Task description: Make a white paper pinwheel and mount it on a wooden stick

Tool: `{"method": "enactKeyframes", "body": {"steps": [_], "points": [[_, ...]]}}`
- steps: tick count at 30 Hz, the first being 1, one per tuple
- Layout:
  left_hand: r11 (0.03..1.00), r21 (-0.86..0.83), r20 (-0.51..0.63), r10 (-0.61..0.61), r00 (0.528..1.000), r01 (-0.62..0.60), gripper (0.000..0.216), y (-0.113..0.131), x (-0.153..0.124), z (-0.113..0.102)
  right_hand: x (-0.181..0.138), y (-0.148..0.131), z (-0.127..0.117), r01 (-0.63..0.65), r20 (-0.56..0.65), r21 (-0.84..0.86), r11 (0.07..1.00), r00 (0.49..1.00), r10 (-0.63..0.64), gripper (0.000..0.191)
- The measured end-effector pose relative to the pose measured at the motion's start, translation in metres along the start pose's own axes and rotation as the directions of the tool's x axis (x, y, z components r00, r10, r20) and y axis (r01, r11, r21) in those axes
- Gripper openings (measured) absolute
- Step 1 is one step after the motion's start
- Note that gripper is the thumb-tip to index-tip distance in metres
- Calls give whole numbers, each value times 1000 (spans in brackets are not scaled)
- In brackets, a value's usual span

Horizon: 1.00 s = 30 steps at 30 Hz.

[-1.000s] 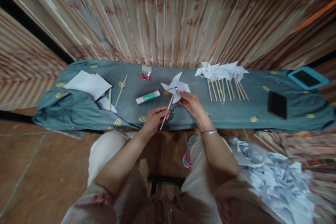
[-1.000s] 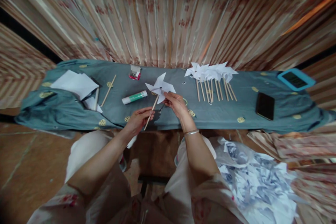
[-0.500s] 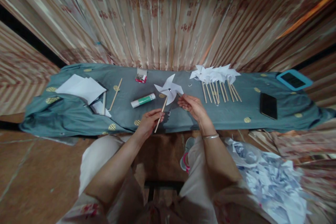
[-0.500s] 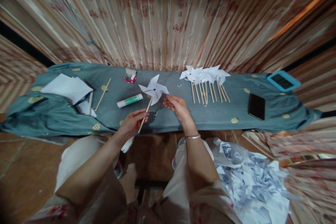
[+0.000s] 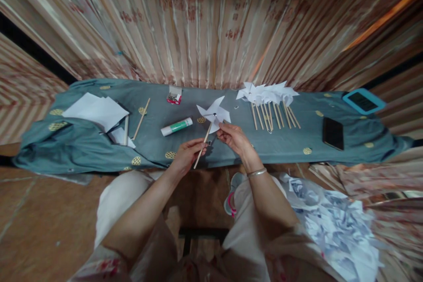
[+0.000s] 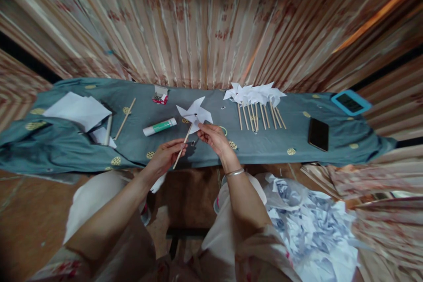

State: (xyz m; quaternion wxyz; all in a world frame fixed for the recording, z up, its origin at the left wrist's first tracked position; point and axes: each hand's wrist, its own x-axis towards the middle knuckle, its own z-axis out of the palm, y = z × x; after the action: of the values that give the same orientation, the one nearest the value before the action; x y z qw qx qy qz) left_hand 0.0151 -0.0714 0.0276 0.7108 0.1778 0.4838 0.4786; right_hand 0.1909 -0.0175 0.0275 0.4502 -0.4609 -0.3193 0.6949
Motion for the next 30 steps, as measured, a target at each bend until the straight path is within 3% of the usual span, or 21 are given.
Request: {"method": "enactKeyframes", "body": {"steps": [10, 14, 17, 20, 23, 30], "points": [[1000, -3, 0, -4, 1000, 4, 16, -1, 0, 0, -3, 5, 7, -3, 37, -76, 997, 999, 6, 55], [1000, -10, -2, 19, 1000, -19, 18, 1, 0, -4, -7, -3, -5, 25, 57, -165, 986, 998, -16, 57], [1000, -4, -14, 25, 1000, -25, 19, 1, -1, -7, -6, -12, -24, 136, -30, -167, 977, 989, -143, 49], [1000, 20, -9, 10, 1000, -10, 19, 0, -3, -8, 1, -16, -38, 296, -231, -192, 936, 913, -336, 41], [999, 52, 0, -17, 1000, 17, 20, -2, -5, -8, 9, -15, -42, 340, -329, -232, 911, 854, -402, 36], [996, 79, 41, -33, 999, 30, 22, -4, -5, -9, 13, -8, -32, 277, -198, -262, 924, 922, -332, 35]]}}
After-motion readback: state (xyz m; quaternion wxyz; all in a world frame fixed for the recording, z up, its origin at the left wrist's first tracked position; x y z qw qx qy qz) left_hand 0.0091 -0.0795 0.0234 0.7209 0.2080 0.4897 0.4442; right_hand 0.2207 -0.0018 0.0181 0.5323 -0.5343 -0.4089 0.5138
